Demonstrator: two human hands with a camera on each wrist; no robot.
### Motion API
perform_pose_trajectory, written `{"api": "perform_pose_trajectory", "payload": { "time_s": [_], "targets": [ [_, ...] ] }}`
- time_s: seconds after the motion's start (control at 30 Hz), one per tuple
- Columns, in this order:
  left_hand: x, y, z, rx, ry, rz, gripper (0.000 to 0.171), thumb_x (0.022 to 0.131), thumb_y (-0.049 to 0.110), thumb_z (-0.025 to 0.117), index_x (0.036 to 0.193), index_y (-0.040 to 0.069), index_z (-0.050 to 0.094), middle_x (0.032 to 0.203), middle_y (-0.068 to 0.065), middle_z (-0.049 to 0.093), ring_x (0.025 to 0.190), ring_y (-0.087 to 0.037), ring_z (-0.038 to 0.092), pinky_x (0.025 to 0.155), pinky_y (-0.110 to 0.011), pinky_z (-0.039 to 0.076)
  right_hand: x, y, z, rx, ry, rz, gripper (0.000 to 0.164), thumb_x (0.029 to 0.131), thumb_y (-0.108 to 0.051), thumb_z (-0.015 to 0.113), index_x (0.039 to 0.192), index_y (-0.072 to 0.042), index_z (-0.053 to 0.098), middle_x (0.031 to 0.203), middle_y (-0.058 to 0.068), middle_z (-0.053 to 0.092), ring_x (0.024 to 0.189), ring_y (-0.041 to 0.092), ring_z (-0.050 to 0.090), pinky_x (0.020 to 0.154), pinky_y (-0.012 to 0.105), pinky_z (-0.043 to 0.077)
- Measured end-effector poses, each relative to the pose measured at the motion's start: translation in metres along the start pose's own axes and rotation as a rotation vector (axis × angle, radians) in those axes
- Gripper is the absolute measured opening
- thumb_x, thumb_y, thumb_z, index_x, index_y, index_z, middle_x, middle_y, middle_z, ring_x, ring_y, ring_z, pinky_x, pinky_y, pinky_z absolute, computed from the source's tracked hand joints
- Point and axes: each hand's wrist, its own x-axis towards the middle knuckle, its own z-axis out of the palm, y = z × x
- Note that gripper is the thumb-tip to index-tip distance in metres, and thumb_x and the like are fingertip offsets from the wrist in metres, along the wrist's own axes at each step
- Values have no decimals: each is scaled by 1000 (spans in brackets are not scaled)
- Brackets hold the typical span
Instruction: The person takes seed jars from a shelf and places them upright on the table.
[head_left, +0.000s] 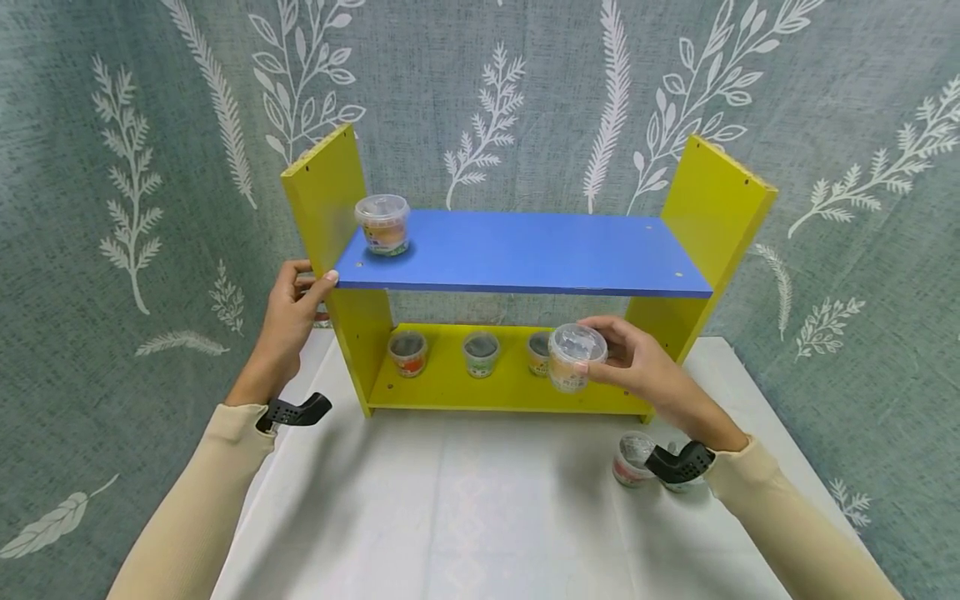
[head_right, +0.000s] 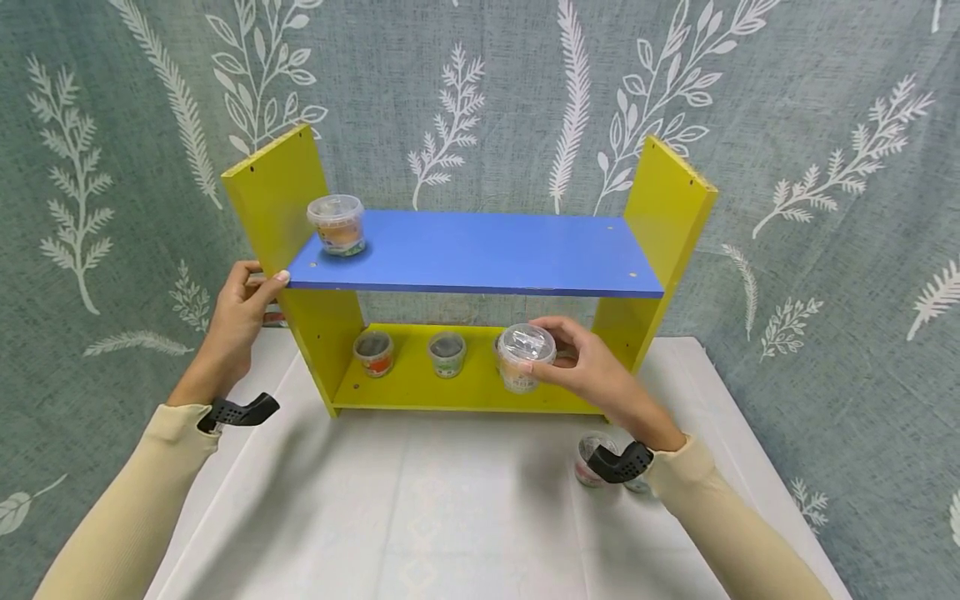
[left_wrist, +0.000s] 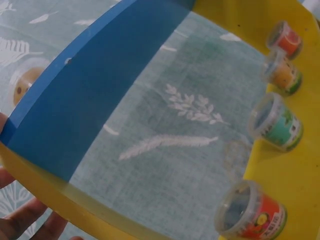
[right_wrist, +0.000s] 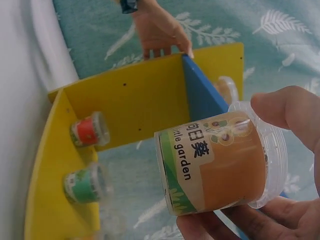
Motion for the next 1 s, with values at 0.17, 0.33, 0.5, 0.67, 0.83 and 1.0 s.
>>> {"api": "perform_pose_trajectory", "payload": {
  "time_s": [0.17,0.33,0.5,0.67,0.83,1.0],
  "targets": [
    [-1,-2,0,-4,-4,-5,53,91,54,54,130,21,39,120,-4,47,107,-21,47,85,-41,40,-6,17,1,-37,12,28,56,89,-21,70,138,-15,42,132,8,49,115,27,52,89,33,49],
    [0,-2,0,-3,0,6,52,92,53,54,130,20,39,120,-5,48,107,-20,47,85,-42,40,-10,28,1,-37,14,60,55,89,-23,70,136,-16,43,131,8,49,117,27,50,89,37,49],
    [0,-1,0,-6,4,12,49,93,50,54,129,21,40,119,-3,48,106,-19,47,84,-41,40,-15,37,3,-38,34,99,58,86,-25,73,135,-18,45,130,7,49,120,26,49,89,36,49],
    [-1,-1,0,-18,-9,3,50,93,51,54,131,21,39,119,-2,47,107,-19,46,85,-42,39,-22,50,5,-51,23,115,57,86,-25,73,136,-21,45,131,5,50,121,26,49,91,38,48],
    [0,-1,0,-19,-11,6,51,93,50,53,132,20,38,119,-1,47,107,-19,46,85,-43,39,-26,61,6,-38,23,136,57,86,-26,73,135,-21,45,132,4,49,121,26,48,91,39,47],
    [0,0,0,-22,-4,7,51,93,50,54,131,19,38,117,-1,47,106,-19,46,85,-44,39,-30,70,8,-39,33,156,57,85,-26,74,134,-21,46,133,4,49,121,27,48,90,39,48]
  ]
}}
